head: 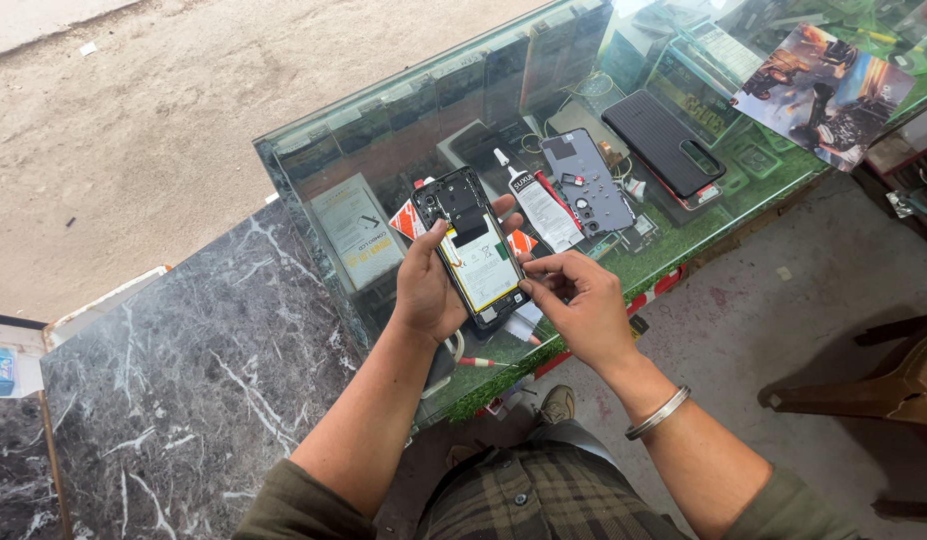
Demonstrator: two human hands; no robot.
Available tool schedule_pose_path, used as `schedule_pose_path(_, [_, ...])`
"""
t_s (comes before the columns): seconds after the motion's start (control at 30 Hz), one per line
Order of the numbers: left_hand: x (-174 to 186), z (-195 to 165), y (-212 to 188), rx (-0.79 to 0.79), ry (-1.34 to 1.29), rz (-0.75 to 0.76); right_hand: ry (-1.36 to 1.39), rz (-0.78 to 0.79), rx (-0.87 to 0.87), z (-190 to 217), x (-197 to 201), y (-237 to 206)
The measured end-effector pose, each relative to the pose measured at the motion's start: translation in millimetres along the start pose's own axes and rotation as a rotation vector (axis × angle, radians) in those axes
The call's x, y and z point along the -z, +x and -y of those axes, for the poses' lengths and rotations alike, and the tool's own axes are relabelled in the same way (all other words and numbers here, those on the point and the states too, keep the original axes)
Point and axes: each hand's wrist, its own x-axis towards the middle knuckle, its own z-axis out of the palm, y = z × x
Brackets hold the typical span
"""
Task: The person disassembles a smartphone at a glass counter, lifting off the back cover, disconnecting a flex cable, and handling the battery and internal frame. They then reassemble the phone, press the back cover into place, and apply adhesive tape strips to the cover while standing at the counter.
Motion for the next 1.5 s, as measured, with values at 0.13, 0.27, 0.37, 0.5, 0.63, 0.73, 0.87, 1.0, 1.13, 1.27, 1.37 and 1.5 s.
schedule_pose_path(0.13, [-2.8, -0.3, 1.0, 0.029, -0.003, 0.015, -0.016, 0.01, 0.018, 3.2, 0.9, 1.1])
schedule_pose_path(0.27, [-3.1, 0.3, 0.0, 0.052, 0.024, 0.077, -0.075, -0.004, 0.08, 6.5, 6.9, 5.8])
schedule_pose_path(0.37, [-1.8, 1.0, -0.8, 0.034, 0.061, 0.116, -0.08, -0.047, 0.104, 6.8, 13.2, 16.4])
schedule_pose_path(0.5, [1.2, 3.3, -0.4, 0.044, 0.069, 0.083, -0.068, -0.102, 0.228, 8.9, 18.1, 40.6])
schedule_pose_path(0.63, [5.3, 6.8, 0.2, 0.057, 0.102, 0.101, 0.207, 0.041, 0.039, 19.0, 12.9, 68.3])
schedule_pose_path(0.73, [9.2, 8.1, 0.3, 0.086, 0.095, 0.109, 0.246, 0.113, -0.131, 30.7, 4.7, 81.7])
schedule_pose_path(0.87, [13.9, 10.1, 0.6, 0.08, 0.174, -0.011, 0.158, 0.155, -0.234, 42.9, -1.3, 89.6])
schedule_pose_path(1.0, [17.7, 15.1, 5.3, 0.015, 0.206, -0.119, 0.155, 0.179, -0.261, 43.6, -4.9, 93.0])
schedule_pose_path(1.13, [21.7, 18.2, 9.0, -0.041, 0.265, -0.234, 0.258, 0.169, -0.128, 37.4, -10.3, 94.4])
schedule_pose_path(1.27, [25.4, 22.0, 11.1, -0.114, 0.274, -0.223, 0.285, 0.164, -0.112, 33.3, -12.9, 93.6])
schedule_pose_path(1.37, [27.7, 24.2, 11.9, -0.17, 0.334, -0.254, 0.267, 0.164, -0.094, 33.9, -13.4, 94.1])
schedule_pose_path(1.5, [28.0, 27.9, 11.1, -0.231, 0.427, -0.275, 0.159, 0.188, -0.035, 38.5, -13.8, 96.8])
